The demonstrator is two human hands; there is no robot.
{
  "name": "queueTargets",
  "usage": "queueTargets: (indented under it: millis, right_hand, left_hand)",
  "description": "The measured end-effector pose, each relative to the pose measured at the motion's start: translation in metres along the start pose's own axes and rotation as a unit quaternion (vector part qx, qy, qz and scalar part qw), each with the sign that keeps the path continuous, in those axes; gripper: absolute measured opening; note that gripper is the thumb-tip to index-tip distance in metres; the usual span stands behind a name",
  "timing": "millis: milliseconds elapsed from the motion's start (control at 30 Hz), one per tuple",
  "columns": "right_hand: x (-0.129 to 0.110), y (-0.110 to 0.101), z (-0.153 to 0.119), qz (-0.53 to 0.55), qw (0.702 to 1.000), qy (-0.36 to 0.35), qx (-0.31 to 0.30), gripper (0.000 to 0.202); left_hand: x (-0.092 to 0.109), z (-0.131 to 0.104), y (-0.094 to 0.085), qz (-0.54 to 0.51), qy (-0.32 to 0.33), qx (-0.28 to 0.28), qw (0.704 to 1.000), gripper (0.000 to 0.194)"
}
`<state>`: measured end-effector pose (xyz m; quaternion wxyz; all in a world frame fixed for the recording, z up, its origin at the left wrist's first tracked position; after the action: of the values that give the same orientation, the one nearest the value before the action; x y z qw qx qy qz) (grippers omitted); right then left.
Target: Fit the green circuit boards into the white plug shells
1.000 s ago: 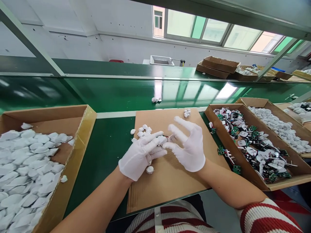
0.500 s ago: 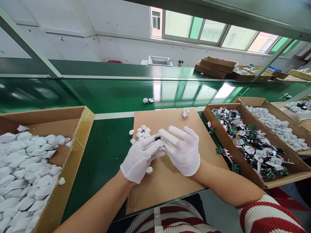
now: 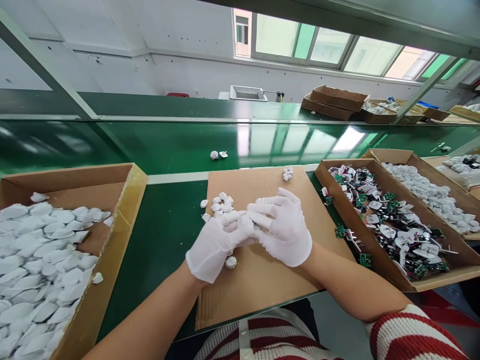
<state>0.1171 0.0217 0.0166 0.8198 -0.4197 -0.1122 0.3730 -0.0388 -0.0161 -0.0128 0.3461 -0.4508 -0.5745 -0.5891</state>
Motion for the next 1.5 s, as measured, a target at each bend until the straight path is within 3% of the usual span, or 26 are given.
queueTargets:
  millis: [133, 300, 467, 600, 733, 833, 900, 967, 1000, 1167, 1367, 1500]
  right_hand:
    - [-0.002, 0.0, -0.001, 0.009, 1.0, 0.007, -0.006, 0.01]
    - [-0.002, 0.003, -0.001, 0.0, 1.0, -0.002, 0.008, 0.009]
    - [0.0, 0.008, -0.003, -0.004, 1.0, -0.001, 0.008, 0.009]
    - [0.001, 0.011, -0.005, -0.004, 1.0, -0.003, 0.002, 0.009]
    - [-0.001, 0.01, -0.003, 0.018, 1.0, 0.003, -0.004, 0.011]
    - [-0.001, 0.012, -0.003, 0.071, 0.995, 0.053, -0.045, 0.01]
    - [0.0, 0.013, -0.006, 0.092, 0.988, 0.114, -0.046, 0.036]
    - [0.002, 0.012, -0.009, 0.077, 0.985, 0.152, 0.001, 0.063]
    - [0.002, 0.011, -0.011, 0.06, 0.987, 0.147, 0.031, 0.067]
    - [-0.007, 0.005, -0.011, -0.037, 0.992, 0.044, 0.111, 0.023]
    - [-0.021, 0.004, -0.016, -0.059, 0.985, 0.075, 0.145, 0.002]
    - [-0.021, 0.009, -0.02, -0.046, 0.987, 0.083, 0.132, 0.016]
  left_hand:
    - [-0.002, 0.0, 0.0, 0.07, 0.035, 0.056, 0.995, 0.019]
    - [-0.001, 0.001, -0.004, 0.06, 0.032, 0.006, 0.998, 0.026]
    - [0.0, -0.001, -0.004, 0.004, 0.014, 0.058, 0.998, 0.03]
    - [0.002, -0.003, -0.001, -0.038, 0.011, 0.007, 0.999, 0.024]
    - [0.0, -0.004, -0.005, -0.017, 0.013, 0.067, 0.998, 0.024]
    - [0.001, -0.003, -0.003, -0.044, -0.013, 0.081, 0.996, 0.033]
    - [0.005, -0.004, 0.0, -0.055, -0.055, 0.078, 0.994, 0.04]
    - [0.01, -0.005, 0.002, -0.052, -0.091, 0.087, 0.991, 0.046]
    - [0.012, -0.006, 0.003, -0.051, -0.095, 0.094, 0.99, 0.049]
    - [0.011, -0.006, 0.005, -0.096, -0.035, 0.085, 0.991, 0.041]
    - [-0.005, -0.004, 0.009, -0.105, 0.022, 0.107, 0.989, 0.033]
    - [-0.008, -0.003, 0.009, -0.093, 0.043, 0.118, 0.988, 0.033]
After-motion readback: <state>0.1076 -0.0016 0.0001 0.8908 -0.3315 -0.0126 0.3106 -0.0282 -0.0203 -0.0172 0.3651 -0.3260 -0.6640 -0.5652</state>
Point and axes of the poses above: each hand's wrist, its own z-axis towards the middle knuckle, its own y-axis out of the palm, x = y × z, the point moved 2 cm from there along z, towards the middle knuckle, and after that the axes turned 13 degrees about y, right-handed, at the moved point
